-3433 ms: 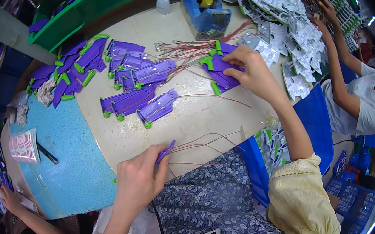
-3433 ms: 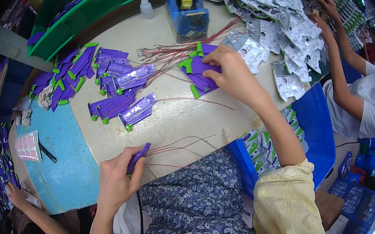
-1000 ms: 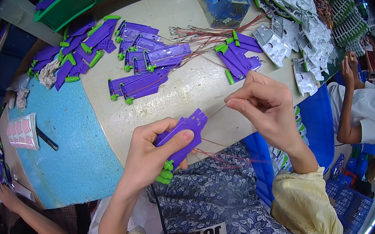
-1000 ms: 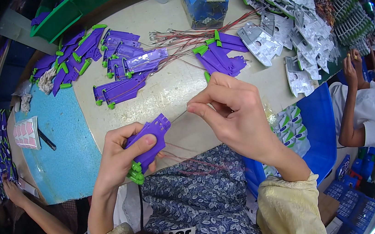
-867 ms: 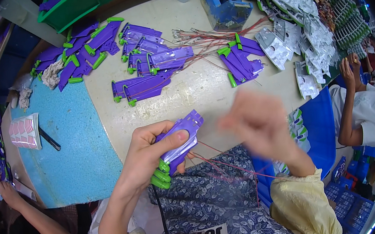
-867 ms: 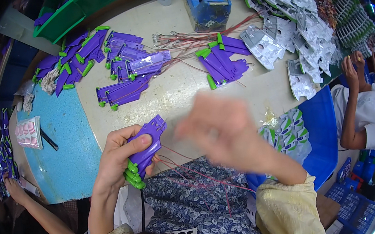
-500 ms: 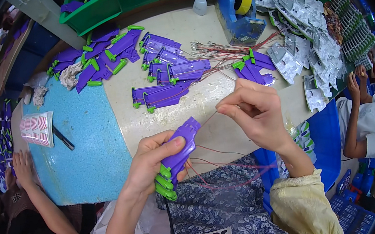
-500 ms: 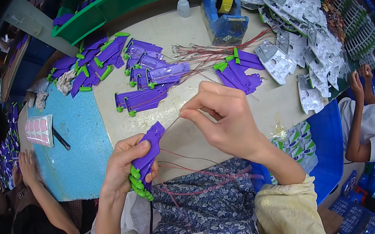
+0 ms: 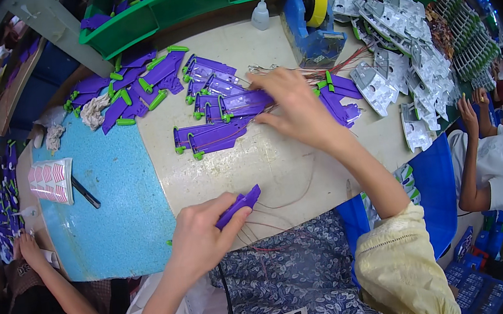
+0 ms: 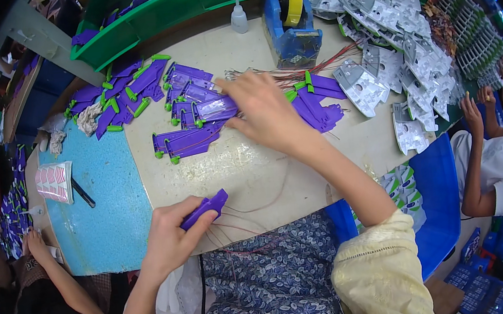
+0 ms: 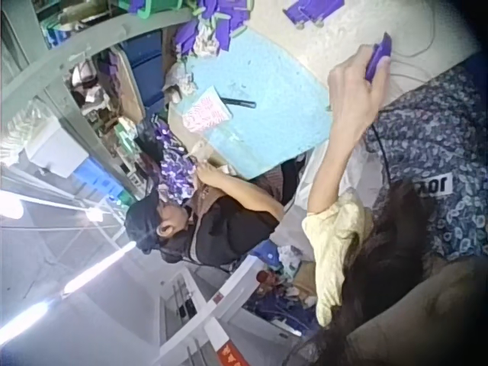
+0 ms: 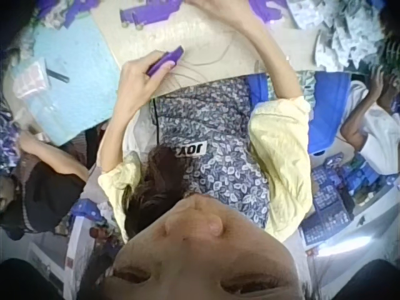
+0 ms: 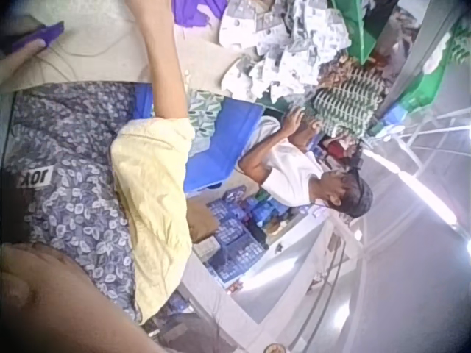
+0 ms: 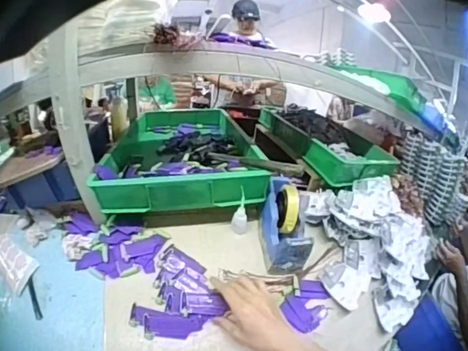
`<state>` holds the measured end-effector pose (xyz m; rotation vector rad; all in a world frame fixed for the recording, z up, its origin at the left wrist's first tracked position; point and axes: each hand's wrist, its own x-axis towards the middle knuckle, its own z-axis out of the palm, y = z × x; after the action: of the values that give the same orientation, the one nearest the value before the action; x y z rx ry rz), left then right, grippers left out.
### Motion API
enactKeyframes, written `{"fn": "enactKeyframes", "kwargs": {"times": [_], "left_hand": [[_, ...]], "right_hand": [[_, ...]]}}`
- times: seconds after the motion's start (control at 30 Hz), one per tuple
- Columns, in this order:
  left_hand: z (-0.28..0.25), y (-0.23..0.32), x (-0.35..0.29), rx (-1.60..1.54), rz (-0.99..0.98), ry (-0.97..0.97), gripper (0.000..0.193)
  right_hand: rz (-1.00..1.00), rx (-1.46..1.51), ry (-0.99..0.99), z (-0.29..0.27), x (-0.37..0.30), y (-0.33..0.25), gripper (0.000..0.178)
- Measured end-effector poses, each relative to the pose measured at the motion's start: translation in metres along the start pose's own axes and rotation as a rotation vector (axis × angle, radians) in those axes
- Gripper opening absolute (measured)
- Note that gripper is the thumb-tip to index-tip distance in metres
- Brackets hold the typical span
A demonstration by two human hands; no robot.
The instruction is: The person assembles purple plastic components by inserting thin red wires into slots and securing them with green plastic pieces. They also apply a liquid from a white bottle into the slots of the purple parts. The person handles the parts one at a time, repeating the insertion and application process throughout the clip.
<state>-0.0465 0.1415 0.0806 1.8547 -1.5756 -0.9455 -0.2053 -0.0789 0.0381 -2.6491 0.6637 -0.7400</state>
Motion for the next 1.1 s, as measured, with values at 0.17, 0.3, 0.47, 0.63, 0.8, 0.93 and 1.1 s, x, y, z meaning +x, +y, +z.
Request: {"fn": "enactKeyframes", "kwargs": {"times": [0.17, 0.3, 0.47, 0.63, 0.8, 0.93, 1.1], "left_hand": [[0.013, 0.002, -0.010, 0.182, 0.144, 0.062, 0.017], [0.024, 0.006, -0.001, 0.242, 0.259, 0.126, 0.016], [0.037, 0.007, 0.015, 0.287, 0.353, 0.136, 0.015], [0.032, 0.002, -0.012, 0.297, 0.190, 0.082, 0.015], [0.033, -0.010, -0.031, 0.293, 0.251, 0.122, 0.019], [0.035, -0.007, -0.024, 0.332, 0.284, 0.195, 0.021], [0.044, 0.000, -0.009, 0.462, 0.201, 0.160, 0.018]], "right_hand": [[-0.012, 0.063, -0.002, -0.007, -0.049, -0.024, 0.056], [0.291, -0.128, 0.119, -0.051, -0.076, 0.000, 0.041], [0.570, -0.107, 0.119, -0.054, -0.091, 0.041, 0.029], [0.452, -0.030, 0.119, -0.077, -0.080, 0.013, 0.029], [0.064, 0.266, -0.146, -0.080, -0.048, -0.029, 0.033], [-0.163, 0.297, -0.341, -0.042, -0.011, -0.022, 0.036], [-0.228, 0.233, -0.473, -0.025, 0.001, -0.015, 0.040]]}}
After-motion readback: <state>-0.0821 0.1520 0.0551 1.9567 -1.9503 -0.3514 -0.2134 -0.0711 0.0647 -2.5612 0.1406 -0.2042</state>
